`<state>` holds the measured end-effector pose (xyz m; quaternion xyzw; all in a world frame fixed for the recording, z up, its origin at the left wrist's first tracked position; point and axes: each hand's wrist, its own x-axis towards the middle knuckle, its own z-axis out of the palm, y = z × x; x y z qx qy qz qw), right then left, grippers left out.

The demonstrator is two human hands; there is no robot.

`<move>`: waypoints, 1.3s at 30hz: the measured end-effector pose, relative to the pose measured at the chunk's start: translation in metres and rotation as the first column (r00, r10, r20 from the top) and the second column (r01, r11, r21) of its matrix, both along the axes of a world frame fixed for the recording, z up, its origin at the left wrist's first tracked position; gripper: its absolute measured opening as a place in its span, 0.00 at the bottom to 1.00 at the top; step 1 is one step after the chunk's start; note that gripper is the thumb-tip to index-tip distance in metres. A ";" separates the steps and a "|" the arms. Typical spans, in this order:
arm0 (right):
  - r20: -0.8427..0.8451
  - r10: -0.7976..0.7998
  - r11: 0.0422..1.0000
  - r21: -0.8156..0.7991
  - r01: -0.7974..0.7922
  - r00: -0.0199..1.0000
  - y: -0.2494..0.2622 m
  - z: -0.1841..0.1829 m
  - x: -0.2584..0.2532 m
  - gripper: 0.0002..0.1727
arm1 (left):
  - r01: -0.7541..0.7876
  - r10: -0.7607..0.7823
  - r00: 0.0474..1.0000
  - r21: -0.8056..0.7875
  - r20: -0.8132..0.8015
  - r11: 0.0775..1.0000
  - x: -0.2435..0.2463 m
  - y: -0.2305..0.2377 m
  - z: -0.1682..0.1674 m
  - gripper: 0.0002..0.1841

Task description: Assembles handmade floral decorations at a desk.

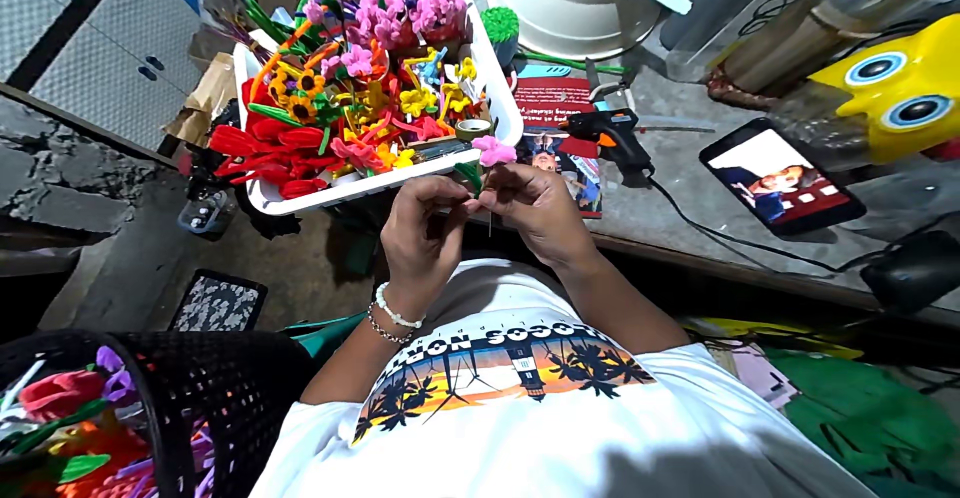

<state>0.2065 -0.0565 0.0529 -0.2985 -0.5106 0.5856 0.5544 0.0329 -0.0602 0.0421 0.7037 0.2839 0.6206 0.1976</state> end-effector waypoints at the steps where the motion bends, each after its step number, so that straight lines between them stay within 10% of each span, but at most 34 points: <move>1: 0.006 0.011 1.000 -0.003 -0.011 1.000 0.000 0.000 0.001 0.09 | 0.022 -0.021 1.000 -0.026 0.012 0.999 -0.001 0.000 0.000 0.18; 26: 0.110 -0.328 0.896 0.353 0.271 0.938 -0.003 -0.004 -0.016 0.05 | 0.127 -0.101 0.986 -0.204 0.133 0.971 0.003 0.000 -0.004 0.07; 39: 0.006 -0.081 0.924 0.376 0.073 0.997 0.007 -0.008 -0.011 0.09 | 0.351 -0.269 0.927 -0.344 0.263 0.871 -0.006 -0.003 0.003 0.07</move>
